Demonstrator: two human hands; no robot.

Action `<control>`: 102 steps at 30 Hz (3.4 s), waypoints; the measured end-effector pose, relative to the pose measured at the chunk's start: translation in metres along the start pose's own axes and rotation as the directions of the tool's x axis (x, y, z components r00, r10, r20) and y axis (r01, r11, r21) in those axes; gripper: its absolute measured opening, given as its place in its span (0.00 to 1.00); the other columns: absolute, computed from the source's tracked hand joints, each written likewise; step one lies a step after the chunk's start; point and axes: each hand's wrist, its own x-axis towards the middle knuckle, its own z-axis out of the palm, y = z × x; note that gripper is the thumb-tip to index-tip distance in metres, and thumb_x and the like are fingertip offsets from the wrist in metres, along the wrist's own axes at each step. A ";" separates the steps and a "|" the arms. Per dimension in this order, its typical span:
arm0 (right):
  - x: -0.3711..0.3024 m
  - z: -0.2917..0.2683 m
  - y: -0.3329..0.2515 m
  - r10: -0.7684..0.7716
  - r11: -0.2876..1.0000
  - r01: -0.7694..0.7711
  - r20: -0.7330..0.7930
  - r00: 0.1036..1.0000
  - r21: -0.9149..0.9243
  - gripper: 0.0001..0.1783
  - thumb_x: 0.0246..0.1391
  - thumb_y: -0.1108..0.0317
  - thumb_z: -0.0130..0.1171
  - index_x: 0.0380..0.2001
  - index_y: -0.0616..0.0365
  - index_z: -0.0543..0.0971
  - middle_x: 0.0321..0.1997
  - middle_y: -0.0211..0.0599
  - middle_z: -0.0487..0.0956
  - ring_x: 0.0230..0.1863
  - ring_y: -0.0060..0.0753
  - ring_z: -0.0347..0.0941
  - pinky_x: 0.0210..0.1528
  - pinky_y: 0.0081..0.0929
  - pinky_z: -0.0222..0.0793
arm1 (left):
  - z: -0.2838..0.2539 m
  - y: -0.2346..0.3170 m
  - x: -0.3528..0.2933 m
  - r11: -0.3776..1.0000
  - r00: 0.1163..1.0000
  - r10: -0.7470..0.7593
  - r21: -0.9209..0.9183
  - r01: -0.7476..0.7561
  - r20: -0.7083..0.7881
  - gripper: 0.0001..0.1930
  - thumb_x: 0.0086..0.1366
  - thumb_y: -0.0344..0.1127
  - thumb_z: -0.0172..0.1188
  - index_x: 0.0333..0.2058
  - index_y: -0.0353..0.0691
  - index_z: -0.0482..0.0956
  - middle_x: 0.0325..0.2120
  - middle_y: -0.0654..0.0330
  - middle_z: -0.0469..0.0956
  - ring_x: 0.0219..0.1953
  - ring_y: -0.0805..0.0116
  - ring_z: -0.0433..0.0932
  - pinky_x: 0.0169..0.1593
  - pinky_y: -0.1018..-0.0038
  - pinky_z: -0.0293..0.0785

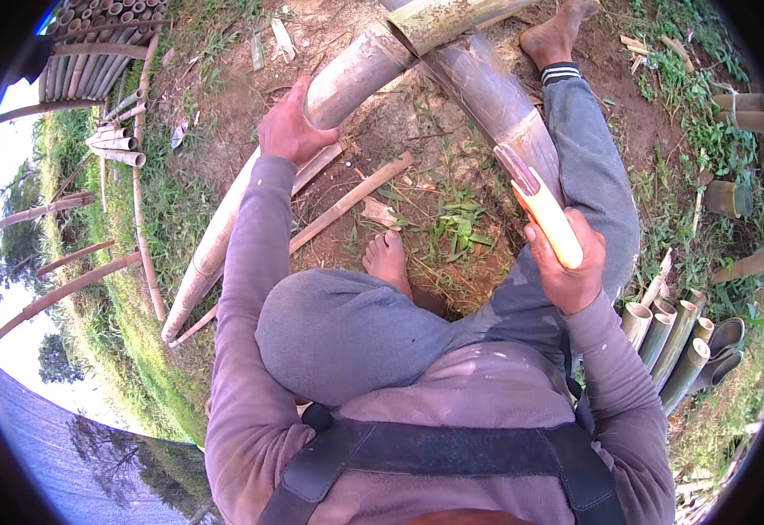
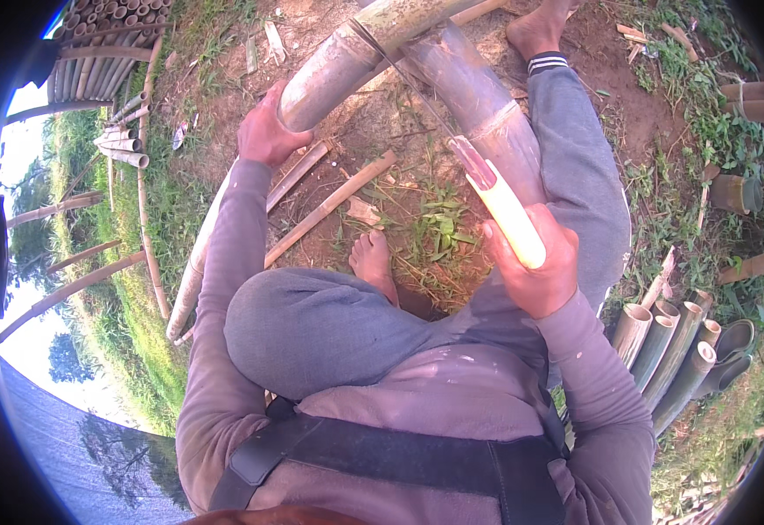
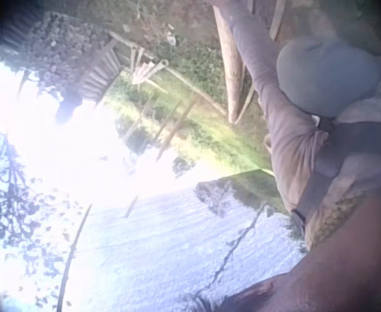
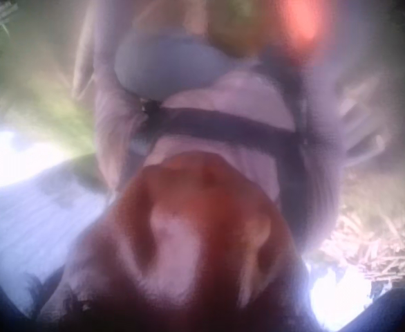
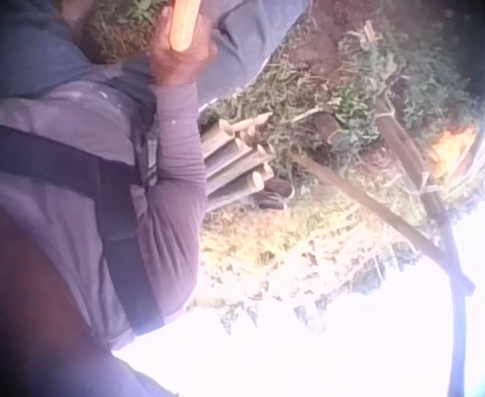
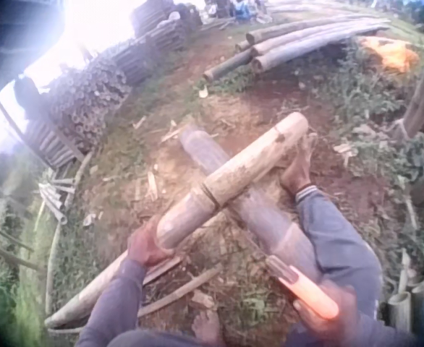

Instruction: The person uses a hand saw to cut long bamboo poles into shorter sections. They position each pole on a makeshift sawhorse, saw through it, then move the cut piece aside and repeat the process with the remaining length.

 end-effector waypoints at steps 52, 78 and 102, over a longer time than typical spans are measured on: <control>0.294 -0.009 0.004 -0.424 0.755 0.337 -0.027 0.905 -0.563 0.54 0.43 0.45 0.76 0.68 0.61 0.65 0.63 0.54 0.72 0.69 0.55 0.70 0.77 0.69 0.51 | 0.103 -0.001 -0.079 0.853 0.904 0.364 -0.469 -0.228 0.222 0.55 0.51 0.55 0.80 0.72 0.38 0.63 0.57 0.40 0.78 0.59 0.42 0.79 0.65 0.55 0.74; -0.273 -0.470 -0.173 0.203 0.591 0.737 -0.945 0.256 0.327 0.38 0.66 0.44 0.60 0.63 0.68 0.71 0.56 0.56 0.83 0.55 0.46 0.82 0.66 0.50 0.75 | -0.094 -0.041 0.001 0.870 0.887 0.462 -0.185 -0.456 -0.014 0.27 0.55 0.35 0.75 0.53 0.35 0.79 0.35 0.52 0.84 0.38 0.62 0.83 0.44 0.64 0.80; -0.018 0.010 0.006 -0.098 0.929 0.128 0.103 0.990 -0.347 0.22 0.67 0.68 0.64 0.58 0.71 0.79 0.53 0.48 0.85 0.55 0.43 0.82 0.61 0.35 0.76 | 0.152 -0.121 -0.231 0.131 0.442 -0.895 -0.917 0.378 0.054 0.25 0.60 0.51 0.75 0.47 0.37 0.84 0.37 0.55 0.85 0.40 0.62 0.82 0.49 0.65 0.79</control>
